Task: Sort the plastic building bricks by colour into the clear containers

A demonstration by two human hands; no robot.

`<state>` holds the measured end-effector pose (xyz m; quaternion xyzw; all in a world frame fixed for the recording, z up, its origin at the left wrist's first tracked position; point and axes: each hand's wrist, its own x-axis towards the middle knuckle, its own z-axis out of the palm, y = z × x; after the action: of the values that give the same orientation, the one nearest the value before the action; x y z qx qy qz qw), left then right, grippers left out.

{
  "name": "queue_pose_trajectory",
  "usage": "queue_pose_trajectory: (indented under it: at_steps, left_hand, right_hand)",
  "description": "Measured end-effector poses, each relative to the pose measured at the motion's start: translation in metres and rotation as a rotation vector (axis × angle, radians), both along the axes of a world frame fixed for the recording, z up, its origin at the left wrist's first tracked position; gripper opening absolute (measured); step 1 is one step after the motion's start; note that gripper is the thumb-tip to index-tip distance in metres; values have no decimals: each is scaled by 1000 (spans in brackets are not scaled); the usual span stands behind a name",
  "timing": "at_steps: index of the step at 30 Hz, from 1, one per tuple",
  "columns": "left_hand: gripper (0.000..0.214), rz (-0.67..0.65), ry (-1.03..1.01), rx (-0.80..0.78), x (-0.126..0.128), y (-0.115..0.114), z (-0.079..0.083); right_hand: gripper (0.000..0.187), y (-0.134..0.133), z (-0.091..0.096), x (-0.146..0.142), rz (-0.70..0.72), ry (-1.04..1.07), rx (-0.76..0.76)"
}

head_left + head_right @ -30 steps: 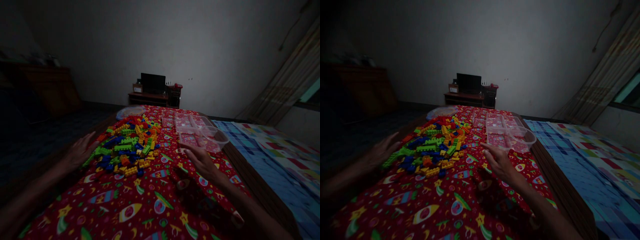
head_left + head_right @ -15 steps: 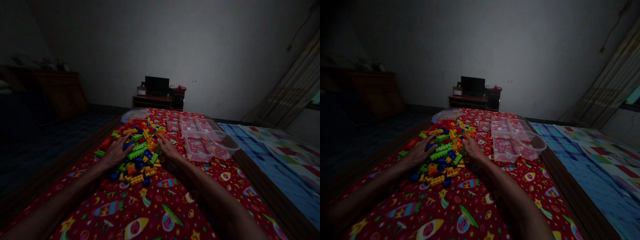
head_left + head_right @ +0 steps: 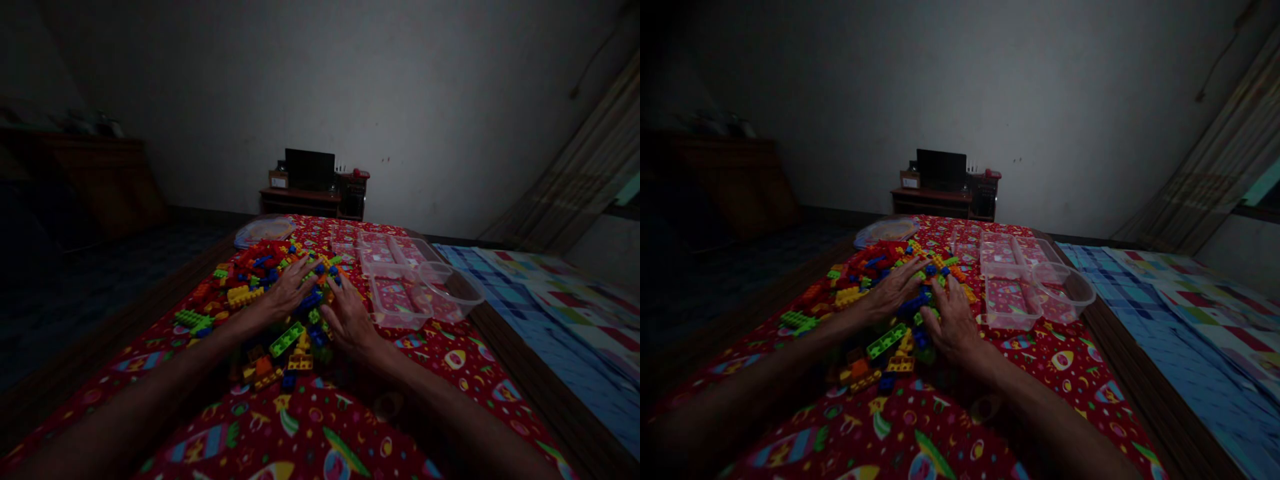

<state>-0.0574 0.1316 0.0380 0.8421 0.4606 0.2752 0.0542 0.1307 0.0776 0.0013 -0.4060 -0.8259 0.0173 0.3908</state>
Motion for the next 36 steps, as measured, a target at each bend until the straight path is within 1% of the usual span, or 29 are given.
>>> queue_pose_trajectory:
  at_steps: [2, 3, 4, 5, 7, 8, 9, 10, 11, 12, 13, 15, 17, 19, 21, 22, 23, 25, 26, 27, 28, 29, 31, 33, 34, 35, 36]
  left_hand:
    - [61, 47, 26, 54, -26, -12, 9]
    - [61, 75, 44, 76, -44, -20, 10]
    - [61, 107, 66, 84, -64, -29, 7]
    - [62, 146, 86, 82, -86, -38, 1]
    - [64, 285, 127, 13, -125, -57, -21]
    - [67, 359, 138, -48, -141, -65, -34]
    - [74, 403, 140, -114, -153, -73, -49]
    - [83, 413, 139, -163, -161, -80, -62]
    - [90, 385, 140, -186, -164, -85, -74]
    - [93, 343, 133, -156, -163, -88, -83]
    - [96, 287, 138, -118, -159, -89, -90]
    - [96, 179, 131, -56, -140, -87, -93]
    - [89, 141, 126, -25, -115, -80, -87]
    - [81, 172, 106, 4, -88, -71, -75]
    - [77, 164, 95, 49, -64, -62, -61]
    - [72, 115, 93, 69, -53, -58, -53]
    - [70, 26, 92, 83, -45, -55, -45]
    - [70, -105, 88, 75, -36, -48, -27]
    - [70, -142, 81, 69, -36, -43, -18]
    - [68, -150, 59, 68, -40, -37, -8]
    - [64, -121, 25, 68, -46, -30, 1]
    - [58, -63, -12, 75, -56, -20, 8]
    - [55, 125, -56, 121, -80, 3, 19]
    - [59, 369, -63, 87, -106, 28, 22]
    - [62, 450, -45, 23, -117, 40, 20]
    - [65, 486, -42, -3, -125, 51, 17]
    - [68, 494, -29, -33, -131, 60, 13]
  right_hand:
    - [62, -20, 8, -1, 116, -171, 58]
    - [65, -29, 12, -3, 195, -258, 88]
    - [66, -37, 15, -7, 273, -339, 118]
    - [64, -43, 17, -12, 339, -408, 144]
    - [57, -46, 19, -24, 420, -514, 179]
    - [54, -44, 18, -30, 428, -545, 188]
    - [52, -40, 16, -35, 418, -562, 188]
    - [53, -35, 14, -39, 399, -570, 183]
    - [53, -29, 11, -41, 374, -569, 178]
    - [51, -23, 8, -41, 344, -565, 173]
    - [49, -18, 6, -40, 313, -560, 168]
    - [41, -10, 3, -33, 246, -552, 157]
    - [35, -6, 2, -22, 173, -540, 139]
    - [33, -3, 2, -10, 124, -524, 114]
    - [33, 1, 3, 2, 99, -480, 90]
    - [36, 3, 4, 8, 99, -446, 75]
    - [38, 5, 5, 12, 105, -405, 59]
    - [42, 10, 11, 20, 125, -302, 25]
    - [43, 13, 16, 22, 136, -249, 5]
    - [43, 16, 21, 23, 141, -198, -11]
    - [42, 19, 26, 24, 138, -153, -24]
    - [42, 23, 32, 24, 128, -116, -36]
    - [42, 31, 42, 23, 97, -76, -70]
    - [41, 39, 48, 19, 52, -63, -127]
    - [41, 43, 49, 17, 31, -63, -157]
    - [41, 46, 49, 15, 11, -66, -180]
    - [41, 49, 48, 13, -9, -69, -195]
